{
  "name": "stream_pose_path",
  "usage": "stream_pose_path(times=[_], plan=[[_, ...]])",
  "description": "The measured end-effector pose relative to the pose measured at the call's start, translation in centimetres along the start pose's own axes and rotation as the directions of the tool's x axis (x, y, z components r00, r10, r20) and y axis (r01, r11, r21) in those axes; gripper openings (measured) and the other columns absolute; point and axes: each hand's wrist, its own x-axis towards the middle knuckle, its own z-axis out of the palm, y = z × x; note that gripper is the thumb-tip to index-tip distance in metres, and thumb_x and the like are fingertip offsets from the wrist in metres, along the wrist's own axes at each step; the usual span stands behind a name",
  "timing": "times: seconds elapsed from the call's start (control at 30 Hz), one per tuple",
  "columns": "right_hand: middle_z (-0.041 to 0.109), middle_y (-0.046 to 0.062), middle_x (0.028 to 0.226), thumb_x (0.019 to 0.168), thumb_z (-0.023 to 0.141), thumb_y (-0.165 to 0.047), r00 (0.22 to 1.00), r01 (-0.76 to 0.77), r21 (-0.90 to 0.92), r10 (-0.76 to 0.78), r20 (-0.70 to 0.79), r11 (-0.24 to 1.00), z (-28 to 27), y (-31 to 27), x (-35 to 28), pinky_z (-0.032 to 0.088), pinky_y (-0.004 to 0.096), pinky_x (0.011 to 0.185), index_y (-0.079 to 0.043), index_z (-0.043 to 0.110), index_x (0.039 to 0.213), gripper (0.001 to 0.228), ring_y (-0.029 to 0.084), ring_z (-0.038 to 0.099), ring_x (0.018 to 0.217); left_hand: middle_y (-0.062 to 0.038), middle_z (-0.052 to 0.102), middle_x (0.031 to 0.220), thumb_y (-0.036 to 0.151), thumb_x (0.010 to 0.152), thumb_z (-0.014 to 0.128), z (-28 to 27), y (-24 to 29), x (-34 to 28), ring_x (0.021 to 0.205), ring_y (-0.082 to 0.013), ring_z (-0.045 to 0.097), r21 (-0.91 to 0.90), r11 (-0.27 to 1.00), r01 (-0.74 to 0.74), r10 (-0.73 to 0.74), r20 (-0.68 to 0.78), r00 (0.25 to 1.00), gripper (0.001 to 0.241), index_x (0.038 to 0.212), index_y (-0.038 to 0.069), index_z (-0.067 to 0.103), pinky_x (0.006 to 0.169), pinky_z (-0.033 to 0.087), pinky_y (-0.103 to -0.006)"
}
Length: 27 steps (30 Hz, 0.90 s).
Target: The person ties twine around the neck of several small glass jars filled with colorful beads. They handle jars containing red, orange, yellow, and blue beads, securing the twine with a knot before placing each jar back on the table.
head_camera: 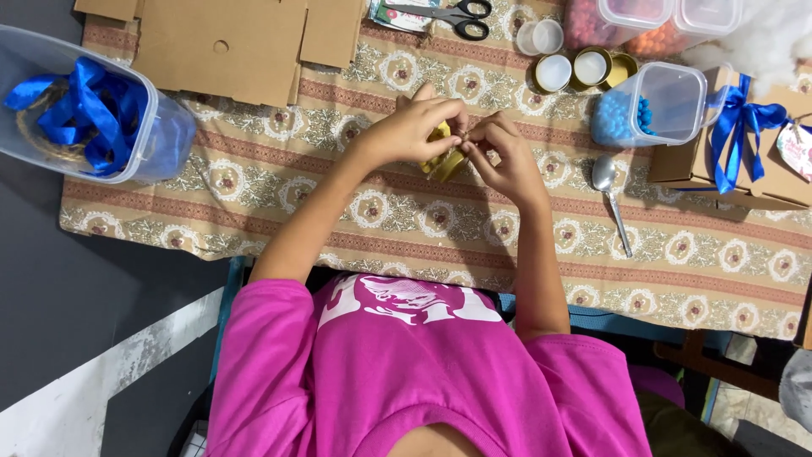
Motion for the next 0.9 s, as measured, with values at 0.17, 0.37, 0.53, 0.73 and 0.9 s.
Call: stream_pose_path(times=[0.17, 0.37, 0.53, 0.73, 0.9], plan=[[0.061, 0.017, 0.097, 0.102, 0.068, -0.005, 0.980, 0.152, 0.290, -0.105, -0.172, 0.945, 2.8, 3.3, -0.1, 0.050, 0.041, 0.086, 0.004, 0.069, 0.101, 0.009, 0.034, 0.060, 0.099, -0.009, 0.064, 0.098, 0.018, 0.093, 0.070, 1.4, -4.0, -0.6, 0.097, -0.0275, 0.046, 0.210, 0.930, -0.301, 0.344, -0.216, 0.914, 0.023, 0.110, 0.012, 0.056, 0.085, 0.043, -0.0451], [0.061, 0.015, 0.096, 0.102, 0.070, -0.005, 0.992, 0.107, 0.229, -0.086, -0.097, 0.968, 1.6, 0.7, 0.3, 0.051, 0.039, 0.082, 0.001, 0.070, 0.101, 0.006, 0.033, 0.062, 0.096, -0.006, 0.065, 0.094, 0.018, 0.093, 0.069, 0.6, -4.8, -1.2, 0.095, -0.0251, 0.048, -0.021, 0.951, -0.309, 0.302, -0.155, 0.941, 0.013, 0.101, 0.015, 0.059, 0.087, 0.043, -0.0407], [0.060, 0.017, 0.098, 0.099, 0.074, 0.000, 0.985, 0.140, -0.010, -0.140, -0.097, 0.990, -0.5, -3.0, 1.0, 0.055, 0.040, 0.077, 0.000, 0.068, 0.106, 0.009, 0.034, 0.063, 0.090, -0.004, 0.069, 0.095, 0.018, 0.097, 0.067, -0.3, -4.4, -1.6, 0.095, -0.0194, 0.059, -0.264, 0.920, -0.291, 0.278, -0.087, 0.957, 0.011, 0.104, 0.012, 0.059, 0.094, 0.046, -0.0426], [0.057, 0.010, 0.097, 0.092, 0.085, -0.015, 0.940, 0.283, -0.392, -0.334, -0.067, 0.875, -1.2, -3.1, 1.1, 0.053, 0.040, 0.077, -0.009, 0.071, 0.098, 0.016, 0.028, 0.058, 0.085, 0.002, 0.071, 0.099, 0.016, 0.099, 0.067, 0.5, -6.2, -0.8, 0.091, -0.0033, 0.059, -0.597, 0.782, -0.182, 0.216, -0.016, 0.976, 0.012, 0.109, 0.011, 0.062, 0.087, 0.050, -0.0227], [0.057, 0.007, 0.096, 0.094, 0.081, -0.013, 0.957, 0.213, -0.410, -0.274, -0.094, 0.887, -0.8, -2.5, 1.7, 0.054, 0.036, 0.075, -0.009, 0.072, 0.099, 0.011, 0.027, 0.062, 0.086, 0.002, 0.071, 0.106, 0.015, 0.099, 0.069, 0.3, -5.8, -1.3, 0.098, -0.0019, 0.062, -0.646, 0.730, -0.223, 0.204, -0.105, 0.973, 0.020, 0.117, 0.009, 0.063, 0.089, 0.050, -0.0190]])
